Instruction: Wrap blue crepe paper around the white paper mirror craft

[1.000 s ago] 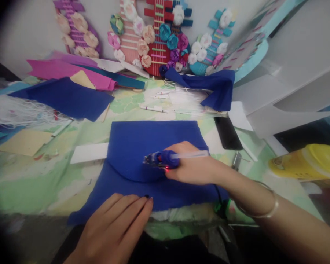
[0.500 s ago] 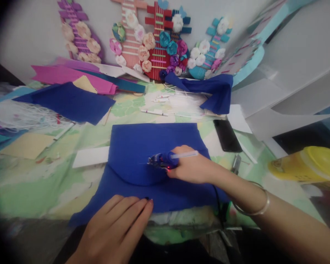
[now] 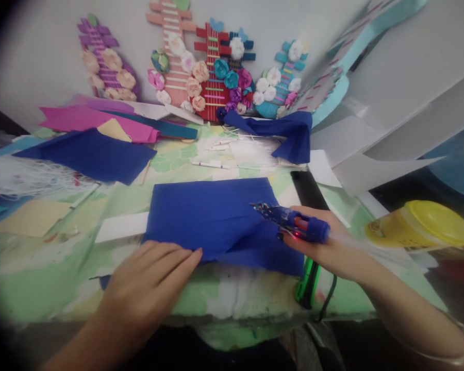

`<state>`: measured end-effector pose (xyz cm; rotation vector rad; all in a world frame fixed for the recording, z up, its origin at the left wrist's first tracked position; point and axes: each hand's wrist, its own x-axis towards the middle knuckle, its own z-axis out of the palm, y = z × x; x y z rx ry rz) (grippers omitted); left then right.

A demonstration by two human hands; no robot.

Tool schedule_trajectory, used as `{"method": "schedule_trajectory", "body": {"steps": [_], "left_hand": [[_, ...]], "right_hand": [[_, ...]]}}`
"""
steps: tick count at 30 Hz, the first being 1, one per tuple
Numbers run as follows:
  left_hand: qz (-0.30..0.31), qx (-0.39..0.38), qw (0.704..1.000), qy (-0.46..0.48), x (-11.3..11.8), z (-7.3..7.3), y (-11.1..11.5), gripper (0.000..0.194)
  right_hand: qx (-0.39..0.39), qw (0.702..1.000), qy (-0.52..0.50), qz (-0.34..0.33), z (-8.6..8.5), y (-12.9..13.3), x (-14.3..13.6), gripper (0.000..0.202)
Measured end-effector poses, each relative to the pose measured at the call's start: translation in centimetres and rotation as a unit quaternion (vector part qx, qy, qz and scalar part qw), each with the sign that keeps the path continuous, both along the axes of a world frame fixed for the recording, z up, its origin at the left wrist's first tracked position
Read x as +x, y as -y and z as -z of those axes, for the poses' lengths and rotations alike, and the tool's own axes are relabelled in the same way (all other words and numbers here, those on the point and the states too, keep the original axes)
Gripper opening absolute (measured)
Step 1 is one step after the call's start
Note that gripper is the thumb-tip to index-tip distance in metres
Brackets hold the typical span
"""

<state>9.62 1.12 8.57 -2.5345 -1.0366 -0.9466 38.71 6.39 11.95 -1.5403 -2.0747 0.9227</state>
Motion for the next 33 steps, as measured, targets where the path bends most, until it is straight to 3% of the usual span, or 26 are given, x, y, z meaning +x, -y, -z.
{"method": "schedule_trajectory", "body": {"steps": [4, 10, 20, 26, 33], "left_hand": [[-0.019, -0.030, 0.999, -0.011, -0.5, 0.1, -2.8, 0.020], [-0.030, -0.109, 0.993, -0.020, -1.2, 1.7, -5.8, 0.019], [-0.035, -0.211, 0.977, 0.025, -1.7, 3.8, -7.2, 0.014], [-0.021, -0.277, 0.960, 0.043, -2.2, 3.8, -7.5, 0.012], [0.020, -0.324, 0.946, 0.010, -2.8, 3.3, -8.2, 0.013]], "right_hand": [[0.042, 0.998, 0.016, 0.037, 0.3, 0.6, 0.7, 0.025], [0.184, 0.979, 0.072, -0.041, 1.1, 0.9, -0.7, 0.030], [0.321, 0.930, 0.170, -0.060, 7.8, 1.5, -3.1, 0.022], [0.292, 0.937, 0.184, -0.048, 7.1, 0.2, -3.2, 0.010], [0.175, 0.969, 0.173, -0.015, 6.0, -2.0, -2.8, 0.008]]}}
